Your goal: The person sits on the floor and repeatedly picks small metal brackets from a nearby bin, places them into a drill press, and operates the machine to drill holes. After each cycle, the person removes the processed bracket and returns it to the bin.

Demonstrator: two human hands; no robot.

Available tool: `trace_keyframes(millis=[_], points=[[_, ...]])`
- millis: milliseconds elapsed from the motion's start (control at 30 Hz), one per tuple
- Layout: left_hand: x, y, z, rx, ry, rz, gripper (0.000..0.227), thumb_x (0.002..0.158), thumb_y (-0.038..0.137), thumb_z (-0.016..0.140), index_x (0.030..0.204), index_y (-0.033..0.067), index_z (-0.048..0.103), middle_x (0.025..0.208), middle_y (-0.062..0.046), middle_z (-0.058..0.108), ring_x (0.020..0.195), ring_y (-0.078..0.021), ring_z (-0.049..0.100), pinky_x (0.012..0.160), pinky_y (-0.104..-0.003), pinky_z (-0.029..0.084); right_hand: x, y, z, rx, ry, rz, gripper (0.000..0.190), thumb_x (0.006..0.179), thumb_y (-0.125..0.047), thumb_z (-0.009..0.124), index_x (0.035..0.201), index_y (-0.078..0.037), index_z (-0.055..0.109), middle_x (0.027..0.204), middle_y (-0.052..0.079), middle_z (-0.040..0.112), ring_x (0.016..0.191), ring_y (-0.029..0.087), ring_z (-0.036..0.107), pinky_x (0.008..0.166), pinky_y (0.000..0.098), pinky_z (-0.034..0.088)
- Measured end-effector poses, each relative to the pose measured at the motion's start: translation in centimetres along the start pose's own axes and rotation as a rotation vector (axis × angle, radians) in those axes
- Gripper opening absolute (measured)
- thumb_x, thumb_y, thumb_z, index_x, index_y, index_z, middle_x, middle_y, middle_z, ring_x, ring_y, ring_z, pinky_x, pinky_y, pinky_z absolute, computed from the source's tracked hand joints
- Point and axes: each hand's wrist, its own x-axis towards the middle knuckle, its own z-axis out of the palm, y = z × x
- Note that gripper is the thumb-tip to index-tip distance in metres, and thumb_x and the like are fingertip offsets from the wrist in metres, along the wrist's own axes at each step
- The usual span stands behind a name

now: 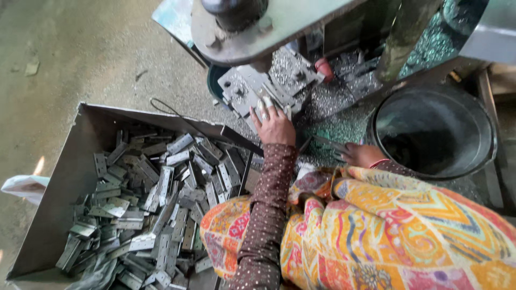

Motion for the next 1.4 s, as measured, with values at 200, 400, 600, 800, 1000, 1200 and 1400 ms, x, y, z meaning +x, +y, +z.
trace_keyframes(millis=[200,400,600,800,1000,1200,1400], points=[[2.5,-0.5,1.3,-0.013,-0.204,0.001,0.028,0.093,0.019,0.052,0.109,0.007,0.071,0.144,-0.018,0.051,0.14,-0.0339,0.042,0.118,-0.059,0.012,1.1,-3.6,-5.2,-0.168,-0.077,0.094,0.039,0.087,-0.048,0.065,0.102,-0.011,0.066,0.089,0.017,0.073,0.085,0.038,0.071,0.074,0.0513,0.055],[3.3,-1.0,1.6,-0.004,-0.071,-0.011,0.031,0.094,0.019,0.05,0.112,0.0064,0.072,0.145,-0.017,0.053,0.138,-0.0315,0.043,0.121,-0.059,0.012,-0.3,-2.4,-2.9,-0.052,-0.09,0.118,0.037,0.09,-0.046,0.063,0.102,-0.012,0.068,0.088,0.02,0.072,0.084,0.039,0.071,0.074,0.0513,0.055],[2.6,-1.2,1.1,-0.051,-0.149,-0.035,0.03,0.097,0.024,0.051,0.106,0.0072,0.074,0.145,-0.014,0.053,0.138,-0.0302,0.045,0.123,-0.057,0.01,-0.3,-1.5,-1.9,0.027,-0.045,0.074,0.034,0.087,-0.044,0.064,0.102,-0.013,0.068,0.087,0.02,0.072,0.083,0.04,0.07,0.073,0.0518,0.054],[5.2,-1.8,2.0,-0.008,-0.212,-0.059,0.026,0.093,0.019,0.051,0.1,0.0123,0.075,0.148,-0.015,0.049,0.138,-0.0285,0.045,0.121,-0.058,0.007,0.6,-4.3,-5.9,-0.184,-0.074,0.112,0.041,0.088,-0.049,0.064,0.104,-0.012,0.066,0.089,0.017,0.073,0.086,0.038,0.071,0.075,0.0507,0.055],[4.9,-2.2,1.1,0.003,-0.231,-0.052,0.025,0.097,0.019,0.051,0.101,0.0109,0.075,0.149,-0.014,0.048,0.14,-0.0289,0.044,0.122,-0.057,0.007,-1.4,-3.3,-3.2,-0.012,-0.07,0.168,0.037,0.092,-0.046,0.059,0.109,-0.014,0.063,0.087,0.019,0.071,0.081,0.04,0.071,0.072,0.052,0.054],[3.1,-1.8,0.6,0.003,-0.208,-0.013,0.027,0.093,0.021,0.053,0.108,0.0107,0.073,0.15,-0.013,0.046,0.139,-0.0285,0.043,0.12,-0.057,0.007,-0.8,-2.7,-3.2,-0.007,-0.059,0.082,0.033,0.088,-0.043,0.064,0.101,-0.013,0.066,0.085,0.018,0.072,0.083,0.04,0.07,0.073,0.0516,0.054],[5.1,-2.1,0.5,-0.009,-0.272,-0.044,0.027,0.096,0.02,0.051,0.11,0.0115,0.072,0.148,-0.013,0.047,0.139,-0.0284,0.043,0.119,-0.057,0.008,0.4,-4.7,-6.0,-0.188,-0.042,0.095,0.038,0.086,-0.047,0.067,0.098,-0.011,0.066,0.083,0.017,0.072,0.082,0.037,0.071,0.072,0.0512,0.055]])
